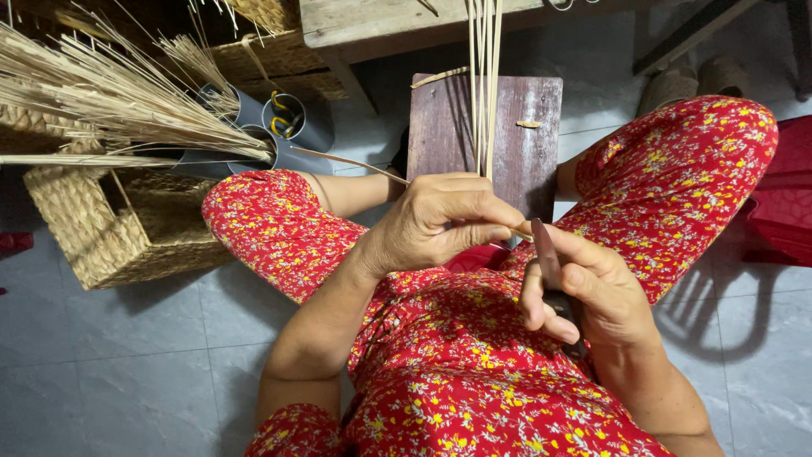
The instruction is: The person trims the woven rim of a water hyacinth basket with scissors, then splits and shaves thin wooden sticks with a small knife over a wooden board, adding the prepared sticks to a bundle. They hold the basket on their lap and work the sticks one at a time.
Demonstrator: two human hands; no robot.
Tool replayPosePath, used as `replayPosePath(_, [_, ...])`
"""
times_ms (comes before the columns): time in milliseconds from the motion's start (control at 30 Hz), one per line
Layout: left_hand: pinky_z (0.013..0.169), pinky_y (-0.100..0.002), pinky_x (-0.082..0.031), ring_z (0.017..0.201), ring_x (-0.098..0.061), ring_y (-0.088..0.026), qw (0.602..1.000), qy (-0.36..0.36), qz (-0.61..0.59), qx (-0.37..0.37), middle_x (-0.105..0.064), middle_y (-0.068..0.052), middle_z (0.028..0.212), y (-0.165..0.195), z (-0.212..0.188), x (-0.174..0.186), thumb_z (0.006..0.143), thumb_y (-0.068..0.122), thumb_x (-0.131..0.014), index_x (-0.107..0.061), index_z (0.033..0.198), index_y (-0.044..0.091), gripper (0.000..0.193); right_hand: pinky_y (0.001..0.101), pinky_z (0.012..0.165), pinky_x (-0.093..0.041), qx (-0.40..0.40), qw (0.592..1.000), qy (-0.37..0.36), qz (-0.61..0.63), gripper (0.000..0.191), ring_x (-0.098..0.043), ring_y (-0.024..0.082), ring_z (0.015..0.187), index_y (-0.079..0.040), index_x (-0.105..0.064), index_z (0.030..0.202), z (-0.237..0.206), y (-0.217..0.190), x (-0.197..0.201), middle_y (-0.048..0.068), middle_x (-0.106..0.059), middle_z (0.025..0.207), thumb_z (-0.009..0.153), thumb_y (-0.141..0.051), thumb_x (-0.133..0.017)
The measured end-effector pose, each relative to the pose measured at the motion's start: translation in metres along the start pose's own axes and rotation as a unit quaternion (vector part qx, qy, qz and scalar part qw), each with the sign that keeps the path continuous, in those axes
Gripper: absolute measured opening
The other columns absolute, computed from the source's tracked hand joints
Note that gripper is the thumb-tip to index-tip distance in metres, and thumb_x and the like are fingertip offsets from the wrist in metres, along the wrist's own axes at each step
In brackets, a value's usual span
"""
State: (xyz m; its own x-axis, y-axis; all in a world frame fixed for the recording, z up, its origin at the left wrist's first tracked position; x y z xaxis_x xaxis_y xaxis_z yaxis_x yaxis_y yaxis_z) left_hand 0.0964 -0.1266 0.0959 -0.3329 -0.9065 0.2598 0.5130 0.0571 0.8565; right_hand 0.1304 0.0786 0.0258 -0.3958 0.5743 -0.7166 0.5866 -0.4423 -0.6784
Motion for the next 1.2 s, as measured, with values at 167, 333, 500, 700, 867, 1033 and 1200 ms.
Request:
replayPosePath(167, [0.069, -0.030, -0.052, 0.080, -0.066, -0.018, 1.000, -0.004, 0.002, -0.006, -0.067, -0.004, 0.086, 0.001, 0.001, -0.001, 0.100, 0.012, -0.076, -0.074, 0.115, 0.010, 0.015, 0.0251, 0.045, -0.041, 0.008, 1.000, 0.007, 0.001, 0.060, -0.049, 0.013, 0.048, -0.005, -0.045, 0.156, -0.003, 0.000, 0.003, 0.027, -0.070, 0.085, 0.105, -0.031, -0.065])
replayPosePath(333, [0.069, -0.030, -0.052, 0.080, -0.066, -0.019, 1.000, -0.010, 0.008, -0.008, -0.066, -0.004, 0.087, 0.002, 0.001, -0.001, 0.100, 0.012, -0.075, -0.073, 0.114, 0.010, 0.014, 0.0246, 0.045, -0.042, 0.003, 1.000, 0.010, -0.005, 0.061, -0.049, 0.012, 0.048, -0.004, -0.047, 0.156, -0.004, 0.001, 0.005, 0.027, -0.070, 0.084, 0.104, -0.031, -0.065])
replayPosePath(500, [0.070, -0.031, -0.053, 0.080, -0.067, -0.019, 1.000, -0.009, 0.004, -0.002, -0.067, -0.005, 0.086, 0.001, 0.003, -0.002, 0.100, 0.012, -0.075, -0.073, 0.114, 0.010, 0.014, 0.0242, 0.045, -0.041, -0.005, 1.000, 0.027, -0.012, 0.065, -0.048, 0.011, 0.048, -0.001, -0.046, 0.156, -0.005, 0.000, 0.005, 0.027, -0.071, 0.085, 0.103, -0.032, -0.065])
replayPosePath(700, [0.073, -0.033, -0.053, 0.080, -0.068, -0.019, 1.000, -0.007, 0.012, 0.004, -0.066, -0.005, 0.086, 0.000, 0.003, -0.003, 0.100, 0.011, -0.075, -0.073, 0.113, 0.010, 0.014, 0.0245, 0.045, -0.041, -0.004, 1.000, 0.023, 0.009, 0.068, -0.049, 0.010, 0.048, 0.001, -0.044, 0.157, -0.004, -0.001, 0.001, 0.025, -0.071, 0.084, 0.103, -0.034, -0.066])
replayPosePath(867, [0.070, -0.033, -0.052, 0.077, -0.067, -0.020, 1.000, -0.007, 0.024, 0.011, -0.066, -0.006, 0.084, 0.000, 0.004, -0.004, 0.099, 0.011, -0.076, -0.073, 0.111, 0.009, 0.012, 0.0245, 0.044, -0.041, -0.013, 1.000, 0.026, -0.001, 0.070, -0.050, 0.011, 0.048, 0.002, -0.044, 0.155, -0.003, 0.000, 0.002, 0.023, -0.070, 0.083, 0.101, -0.035, -0.067])
replayPosePath(1033, [0.070, -0.032, -0.053, 0.077, -0.068, -0.019, 1.000, -0.003, 0.022, 0.014, -0.067, -0.005, 0.085, 0.000, 0.004, -0.005, 0.099, 0.011, -0.075, -0.073, 0.111, 0.008, 0.012, 0.0252, 0.044, -0.041, -0.015, 1.000, 0.024, 0.010, 0.070, -0.050, 0.011, 0.048, 0.002, -0.043, 0.156, -0.003, 0.000, 0.004, 0.025, -0.070, 0.084, 0.102, -0.035, -0.067])
replayPosePath(1200, [0.072, -0.031, -0.054, 0.080, -0.070, -0.019, 0.999, -0.003, 0.026, 0.024, -0.069, -0.006, 0.089, -0.003, 0.004, -0.007, 0.099, 0.011, -0.075, -0.073, 0.111, 0.007, 0.012, 0.0243, 0.043, -0.041, -0.013, 0.999, 0.033, -0.026, 0.069, -0.051, 0.012, 0.046, 0.004, -0.046, 0.154, -0.001, -0.001, 0.011, 0.027, -0.071, 0.084, 0.101, -0.037, -0.066])
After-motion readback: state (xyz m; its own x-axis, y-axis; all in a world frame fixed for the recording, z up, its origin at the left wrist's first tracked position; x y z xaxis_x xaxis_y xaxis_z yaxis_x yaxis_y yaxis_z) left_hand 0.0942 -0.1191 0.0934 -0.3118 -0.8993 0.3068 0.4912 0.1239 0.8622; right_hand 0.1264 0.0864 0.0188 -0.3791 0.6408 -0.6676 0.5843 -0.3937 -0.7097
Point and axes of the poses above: each hand's wrist, its own z-axis towards the middle knuckle, its own x-axis out of the back of the hand, y = z × x, the point moved 6 cm from there along z, towards the middle knuckle
